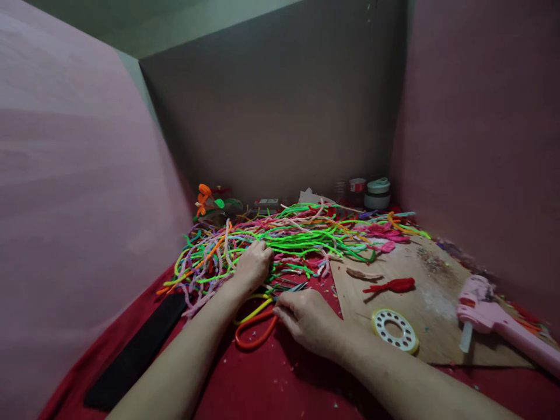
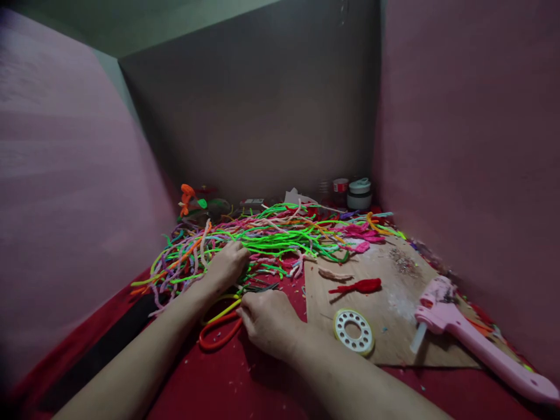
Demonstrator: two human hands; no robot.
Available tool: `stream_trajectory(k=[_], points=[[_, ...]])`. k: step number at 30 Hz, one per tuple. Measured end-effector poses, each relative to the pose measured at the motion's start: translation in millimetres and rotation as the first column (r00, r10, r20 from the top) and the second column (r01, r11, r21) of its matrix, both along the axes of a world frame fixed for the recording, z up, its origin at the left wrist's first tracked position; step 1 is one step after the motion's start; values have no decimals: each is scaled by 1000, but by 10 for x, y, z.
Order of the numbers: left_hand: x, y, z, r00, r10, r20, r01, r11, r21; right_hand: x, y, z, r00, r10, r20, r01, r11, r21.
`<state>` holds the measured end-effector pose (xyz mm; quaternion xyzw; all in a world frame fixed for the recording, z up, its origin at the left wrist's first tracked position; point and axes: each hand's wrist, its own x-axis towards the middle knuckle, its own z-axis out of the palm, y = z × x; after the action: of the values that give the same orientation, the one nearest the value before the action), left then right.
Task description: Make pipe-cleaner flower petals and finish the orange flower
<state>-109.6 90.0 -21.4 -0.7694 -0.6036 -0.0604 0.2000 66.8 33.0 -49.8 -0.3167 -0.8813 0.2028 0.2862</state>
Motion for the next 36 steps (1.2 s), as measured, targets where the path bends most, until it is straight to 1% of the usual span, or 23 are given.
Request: stream_trajectory(k=[3,6,8,10,12,14,16,17,20,23,24,26,28,29,31,32,33,34,35,36], points=[[-35,-8,29,998,48,38,-51,995,83,2,0,-15,1000,-5,-2,5,1000,-7],[-87,-31,78,992,102,78,-112,984,137,3,2,-15,1000,-11,-5,11,1000,-9],[-119,-55,107,993,70,95,-87,979,185,6,3,-7,1000,-19,-4,19,1000,-5],[-148,-85,131,987,23,156,-65,962,265,10,7,4,1000,-30,1,30,1000,-2],[-174,-119,155,973,2,232,-84,935,344,16,12,14,999,-40,-2,40,999,-1],[-191,-153,187,971,-8,240,-78,935,347,19,18,16,999,-41,-24,41,999,-10],[-197,-183,234,980,-27,196,-39,946,320,19,25,9,997,-45,-56,43,999,-28],[-197,-196,263,981,-37,189,-29,942,333,19,29,3,996,-49,-71,47,998,-35],[-187,-225,349,962,-94,257,-38,883,467,16,41,-12,993,-58,-104,54,998,-41],[-179,-255,403,923,-170,346,-48,840,540,16,45,-10,991,-60,-118,54,997,-50],[-179,-269,414,910,-179,373,-67,825,561,18,45,-5,991,-61,-116,55,997,-56],[-180,-301,432,894,-179,410,-130,773,621,21,42,7,992,-66,-110,59,996,-64],[-184,-335,451,890,-187,415,-160,725,670,23,40,16,992,-70,-109,63,996,-70],[-188,-350,463,893,-197,405,-144,727,671,24,40,19,992,-71,-108,63,995,-74],[-201,-372,495,902,-210,376,-87,767,636,23,40,20,991,-70,-112,60,995,-85],[-213,-378,513,904,-207,375,-82,776,625,22,41,20,991,-67,-118,57,994,-89],[-229,-382,533,900,-200,388,-95,777,622,21,41,19,990,-67,-126,56,994,-93],[-247,-383,550,887,-191,421,-137,761,635,19,42,18,989,-66,-136,53,994,-99],[-267,-381,564,863,-186,469,-190,742,643,17,43,18,987,-67,-147,52,993,-104],[-286,-376,571,836,-187,517,-222,745,629,16,43,18,985,-67,-158,50,993,-110]])
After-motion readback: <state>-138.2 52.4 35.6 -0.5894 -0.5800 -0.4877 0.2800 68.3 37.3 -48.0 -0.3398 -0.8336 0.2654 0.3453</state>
